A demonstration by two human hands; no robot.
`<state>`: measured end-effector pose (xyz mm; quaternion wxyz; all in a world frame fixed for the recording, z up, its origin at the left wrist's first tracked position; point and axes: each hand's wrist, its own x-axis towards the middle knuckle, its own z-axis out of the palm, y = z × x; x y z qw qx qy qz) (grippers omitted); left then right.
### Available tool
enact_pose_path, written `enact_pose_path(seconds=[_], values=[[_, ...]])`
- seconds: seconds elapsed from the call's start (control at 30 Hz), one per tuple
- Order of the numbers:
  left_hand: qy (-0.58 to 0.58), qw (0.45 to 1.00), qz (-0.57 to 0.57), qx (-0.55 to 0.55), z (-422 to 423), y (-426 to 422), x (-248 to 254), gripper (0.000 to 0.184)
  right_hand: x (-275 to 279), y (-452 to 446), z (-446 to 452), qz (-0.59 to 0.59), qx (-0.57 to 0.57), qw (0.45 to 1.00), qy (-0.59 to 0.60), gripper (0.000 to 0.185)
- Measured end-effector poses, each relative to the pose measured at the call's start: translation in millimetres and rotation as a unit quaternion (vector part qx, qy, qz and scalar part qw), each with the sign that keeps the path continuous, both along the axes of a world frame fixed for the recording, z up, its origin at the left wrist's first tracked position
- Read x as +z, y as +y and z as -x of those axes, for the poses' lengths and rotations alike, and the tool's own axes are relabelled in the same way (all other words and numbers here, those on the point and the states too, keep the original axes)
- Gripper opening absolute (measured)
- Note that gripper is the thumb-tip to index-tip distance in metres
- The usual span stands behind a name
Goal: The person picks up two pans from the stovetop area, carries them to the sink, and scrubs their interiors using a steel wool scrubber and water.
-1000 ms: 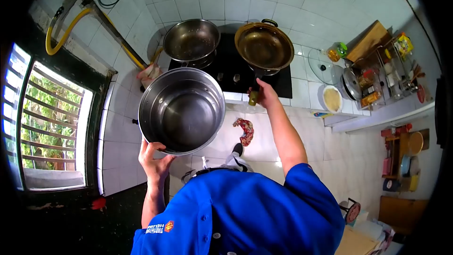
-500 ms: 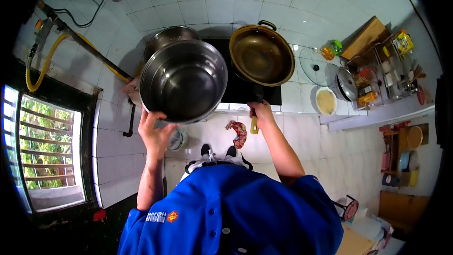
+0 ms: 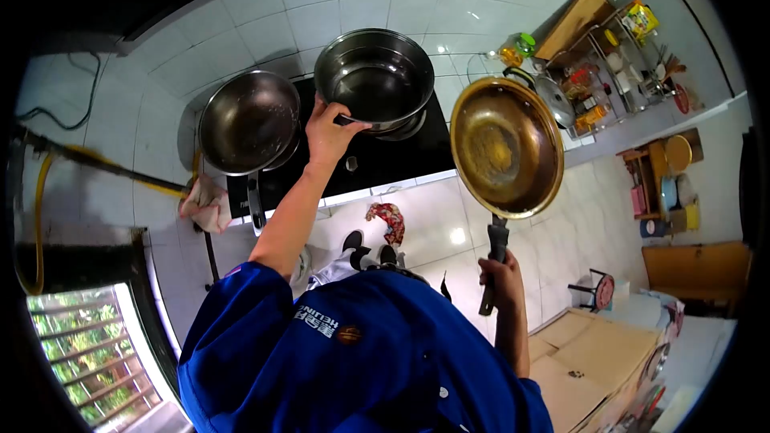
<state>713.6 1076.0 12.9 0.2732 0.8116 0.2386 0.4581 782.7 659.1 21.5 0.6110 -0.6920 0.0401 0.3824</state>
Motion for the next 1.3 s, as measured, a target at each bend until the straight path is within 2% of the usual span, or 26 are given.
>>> enact_pose_path(seconds=[0.23,0.4,0.5,0.57,0.8,0.9,0.93,1.0,1.07,1.13,1.2,1.23,1.27,1.3], values=[[0.056,0.996,0.022,-0.060,-50.9,35.7,-61.7,0.047,7.9,-9.1,63.9,0.054,-0.069,0.995,0.043,0.021],[0.060,0.993,0.045,-0.096,-63.8,46.4,-84.2,0.047,18.0,-4.0,93.8,0.049,-0.106,0.990,0.083,0.024],[0.052,0.996,-0.012,-0.071,-66.4,47.4,-89.7,0.048,22.0,-0.7,103.0,0.039,-0.111,0.988,0.099,0.024],[0.054,0.993,0.041,-0.093,-65.0,49.0,-91.1,0.048,25.8,1.1,105.7,0.034,-0.112,0.989,0.095,0.024],[0.122,0.983,0.098,-0.091,-52.5,37.8,-81.2,0.048,30.0,-2.8,103.0,0.051,-0.074,0.993,0.072,0.024],[0.179,0.981,0.069,0.004,-30.2,17.7,-65.8,0.070,26.3,-9.5,102.9,0.046,-0.047,0.996,0.060,0.024],[0.179,0.981,0.067,0.015,-14.9,12.4,-52.5,0.070,24.9,-12.4,102.7,0.042,-0.037,0.997,0.060,0.024],[0.130,0.983,0.115,-0.054,25.5,-3.0,-20.0,0.059,24.7,-19.6,101.8,0.035,-0.016,0.998,0.052,0.024],[0.140,0.990,0.009,0.020,77.5,-20.3,4.1,0.043,24.9,-26.8,101.6,0.023,0.006,0.998,0.053,0.024],[0.143,0.982,0.003,0.123,132.2,-31.7,22.5,0.037,20.2,-34.3,105.0,0.021,0.018,0.998,0.048,0.024],[0.123,0.970,-0.014,0.210,181.9,-34.3,27.6,0.039,17.0,-43.4,108.3,0.010,0.040,0.998,0.047,0.024],[0.163,0.946,-0.025,0.279,202.5,-32.1,20.7,0.048,15.8,-46.5,110.7,0.006,0.050,0.998,0.048,0.024],[0.193,0.932,-0.041,0.303,223.3,-24.7,6.9,0.058,17.1,-49.1,114.1,0.001,0.056,0.997,0.048,0.024],[0.149,0.944,0.106,0.276,241.5,-2.1,-26.8,0.059,20.2,-51.4,117.8,0.004,0.067,0.997,0.048,0.024]])
